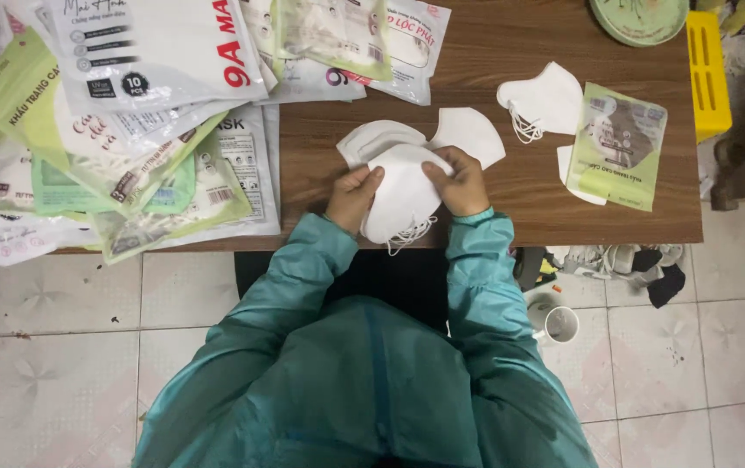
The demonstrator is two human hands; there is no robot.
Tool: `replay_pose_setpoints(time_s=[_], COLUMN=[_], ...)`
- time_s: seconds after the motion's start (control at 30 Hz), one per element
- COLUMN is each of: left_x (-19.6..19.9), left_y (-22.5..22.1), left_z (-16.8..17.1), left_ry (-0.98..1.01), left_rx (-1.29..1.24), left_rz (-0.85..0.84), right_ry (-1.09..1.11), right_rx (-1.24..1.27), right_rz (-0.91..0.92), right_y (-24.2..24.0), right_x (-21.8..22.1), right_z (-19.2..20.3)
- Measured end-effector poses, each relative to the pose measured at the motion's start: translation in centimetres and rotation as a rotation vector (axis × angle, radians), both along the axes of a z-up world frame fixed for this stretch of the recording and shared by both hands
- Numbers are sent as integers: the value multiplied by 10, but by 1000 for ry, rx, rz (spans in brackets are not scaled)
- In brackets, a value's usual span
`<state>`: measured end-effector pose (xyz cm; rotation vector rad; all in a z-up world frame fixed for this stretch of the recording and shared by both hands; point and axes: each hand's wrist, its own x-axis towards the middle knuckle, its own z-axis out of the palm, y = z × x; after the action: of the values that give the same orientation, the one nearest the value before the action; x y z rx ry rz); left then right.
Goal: Stacking individual face masks into a neat pile on a wooden table
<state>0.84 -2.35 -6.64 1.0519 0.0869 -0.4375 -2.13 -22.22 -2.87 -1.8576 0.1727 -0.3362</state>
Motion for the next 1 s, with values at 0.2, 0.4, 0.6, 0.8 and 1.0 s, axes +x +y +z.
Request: replay_pose_setpoints(time_s=[0.2, 0.4, 0.6, 0.8, 1.0], left_x=[-8, -1, 3, 1, 3], left_y=[-4, -14, -15, -13, -16], left_z=[10, -4, -29, -30, -35], left_ry=[-30, -91, -111, -181, -215], left_rx=[46, 161, 296, 305, 296], left_rz=[66, 108, 123, 146, 139], right_ry=[-42, 125, 341, 292, 191], right_rx=[-205, -772, -827, -528, -456], right_rz=[-196, -429, -292, -285, -361], right_y=[-31, -104, -102, -117, -128], right_x=[-10, 16, 22, 18, 23], right_z=[11, -23, 8, -21, -56])
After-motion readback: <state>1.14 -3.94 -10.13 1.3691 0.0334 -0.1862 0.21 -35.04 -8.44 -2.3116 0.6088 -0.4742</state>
